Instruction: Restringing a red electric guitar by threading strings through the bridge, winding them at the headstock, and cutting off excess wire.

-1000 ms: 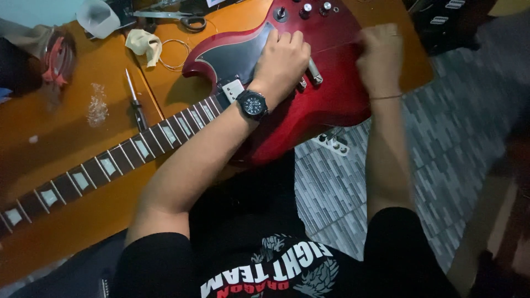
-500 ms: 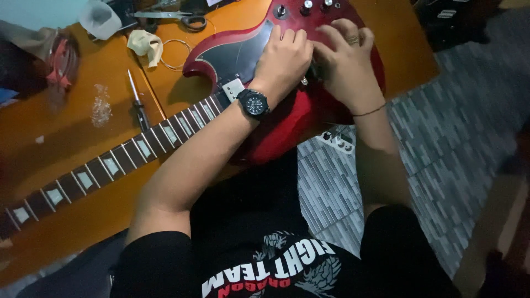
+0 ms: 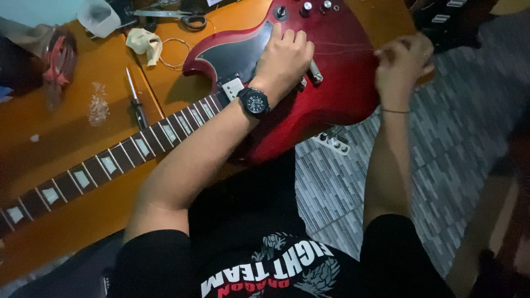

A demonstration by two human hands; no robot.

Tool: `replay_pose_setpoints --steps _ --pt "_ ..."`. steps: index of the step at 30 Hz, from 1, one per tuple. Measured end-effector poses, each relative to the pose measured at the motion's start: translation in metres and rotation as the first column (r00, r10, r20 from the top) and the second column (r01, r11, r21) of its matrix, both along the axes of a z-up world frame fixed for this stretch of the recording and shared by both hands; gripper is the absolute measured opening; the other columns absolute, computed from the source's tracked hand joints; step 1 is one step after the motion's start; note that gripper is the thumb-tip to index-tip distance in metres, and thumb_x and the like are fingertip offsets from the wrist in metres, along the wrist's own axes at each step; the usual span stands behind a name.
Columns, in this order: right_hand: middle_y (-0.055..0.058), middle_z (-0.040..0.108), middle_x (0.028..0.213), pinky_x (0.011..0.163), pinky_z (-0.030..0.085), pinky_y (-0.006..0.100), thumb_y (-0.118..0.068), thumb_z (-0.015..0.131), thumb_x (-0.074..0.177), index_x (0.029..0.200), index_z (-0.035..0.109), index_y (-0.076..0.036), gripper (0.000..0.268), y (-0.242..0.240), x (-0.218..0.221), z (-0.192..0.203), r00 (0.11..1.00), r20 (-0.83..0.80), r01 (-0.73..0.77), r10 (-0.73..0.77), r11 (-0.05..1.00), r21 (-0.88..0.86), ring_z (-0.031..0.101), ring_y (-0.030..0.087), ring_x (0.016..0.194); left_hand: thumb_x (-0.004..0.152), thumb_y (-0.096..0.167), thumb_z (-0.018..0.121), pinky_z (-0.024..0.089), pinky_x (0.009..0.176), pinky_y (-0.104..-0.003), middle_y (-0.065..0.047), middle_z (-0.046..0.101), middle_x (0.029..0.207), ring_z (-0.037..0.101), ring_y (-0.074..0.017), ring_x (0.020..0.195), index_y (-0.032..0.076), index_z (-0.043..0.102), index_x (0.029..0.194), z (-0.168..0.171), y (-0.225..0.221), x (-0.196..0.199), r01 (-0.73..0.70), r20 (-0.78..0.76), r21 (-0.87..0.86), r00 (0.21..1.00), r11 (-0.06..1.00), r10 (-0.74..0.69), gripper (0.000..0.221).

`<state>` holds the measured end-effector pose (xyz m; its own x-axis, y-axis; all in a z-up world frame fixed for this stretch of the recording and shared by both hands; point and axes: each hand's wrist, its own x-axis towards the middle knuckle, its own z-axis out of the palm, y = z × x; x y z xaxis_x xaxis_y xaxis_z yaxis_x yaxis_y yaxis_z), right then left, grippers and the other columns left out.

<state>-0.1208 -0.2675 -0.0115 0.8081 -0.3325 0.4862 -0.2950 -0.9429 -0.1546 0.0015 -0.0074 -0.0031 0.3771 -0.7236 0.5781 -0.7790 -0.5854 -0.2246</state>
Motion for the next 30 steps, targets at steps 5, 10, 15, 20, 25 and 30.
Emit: replay_pose_setpoints --steps 5,10,15,20,25,30 --pt "0.016 0.057 0.124 0.094 0.039 0.053 -0.015 0.071 0.103 0.111 0.072 -0.012 0.008 -0.033 -0.012 -0.004 0.984 -0.140 0.145 -0.110 0.951 0.273 0.054 0.033 0.117 0.089 0.008 0.064 0.043 0.095 -0.054 -0.007 0.067 0.078 0.062 -0.0304 0.077 0.015 0.070 0.080 0.004 -0.002 0.000 -0.007 -0.057 0.029 0.998 1.000 0.009 0.013" --pt "0.006 0.068 0.106 0.085 0.055 0.031 -0.008 0.064 0.103 0.112 0.067 -0.012 0.010 -0.064 -0.020 -0.004 0.978 -0.144 0.205 -0.151 0.812 0.546 0.067 0.016 0.096 0.094 0.017 0.067 0.032 0.100 -0.052 -0.003 0.073 0.091 0.060 -0.0276 0.095 0.019 0.076 0.093 0.021 0.008 -0.001 -0.063 -0.145 0.199 0.985 0.978 0.093 0.010" --pt "0.008 0.062 0.120 0.093 0.050 0.041 -0.026 0.061 0.107 0.125 0.061 -0.016 0.021 -0.041 -0.020 0.041 0.871 -0.423 0.470 -0.249 0.674 0.570 0.061 0.023 0.108 0.089 0.014 0.067 0.027 0.101 -0.050 -0.006 0.077 0.093 0.063 -0.0294 0.097 0.018 0.077 0.096 0.015 0.009 0.001 -0.044 -0.152 0.148 0.986 0.988 0.067 0.013" --pt "0.020 0.063 0.124 0.093 0.048 0.049 -0.026 0.051 0.115 0.135 0.060 -0.003 0.032 0.001 -0.038 0.074 0.858 -0.509 0.313 -0.071 0.857 0.408 0.062 0.033 0.110 0.093 0.016 0.067 0.026 0.101 -0.049 -0.002 0.073 0.084 0.062 -0.0265 0.090 0.020 0.076 0.088 0.006 0.007 0.001 -0.055 -0.052 0.094 0.997 0.994 0.060 0.011" --pt "0.014 0.049 0.153 0.096 0.028 0.076 -0.025 0.058 0.112 0.133 0.071 -0.007 0.031 0.065 -0.006 0.076 0.955 -0.295 -0.001 -0.010 0.999 -0.036 0.030 0.044 0.138 0.097 0.009 0.064 0.021 0.108 -0.051 -0.001 0.065 0.077 0.059 -0.0250 0.087 0.020 0.073 0.081 0.004 0.004 -0.001 -0.020 0.024 0.114 1.000 0.993 0.017 0.021" --pt "0.012 0.071 0.127 0.092 0.037 0.049 0.010 0.061 0.082 0.129 0.069 -0.007 0.051 0.099 0.040 0.049 0.828 -0.121 -0.545 0.547 0.837 0.059 0.062 0.034 0.114 0.094 0.007 0.059 0.020 0.110 -0.052 -0.004 0.064 0.082 0.055 -0.0270 0.091 0.019 0.072 0.084 -0.002 0.001 0.000 -0.010 -0.002 0.083 1.000 0.997 0.010 0.020"
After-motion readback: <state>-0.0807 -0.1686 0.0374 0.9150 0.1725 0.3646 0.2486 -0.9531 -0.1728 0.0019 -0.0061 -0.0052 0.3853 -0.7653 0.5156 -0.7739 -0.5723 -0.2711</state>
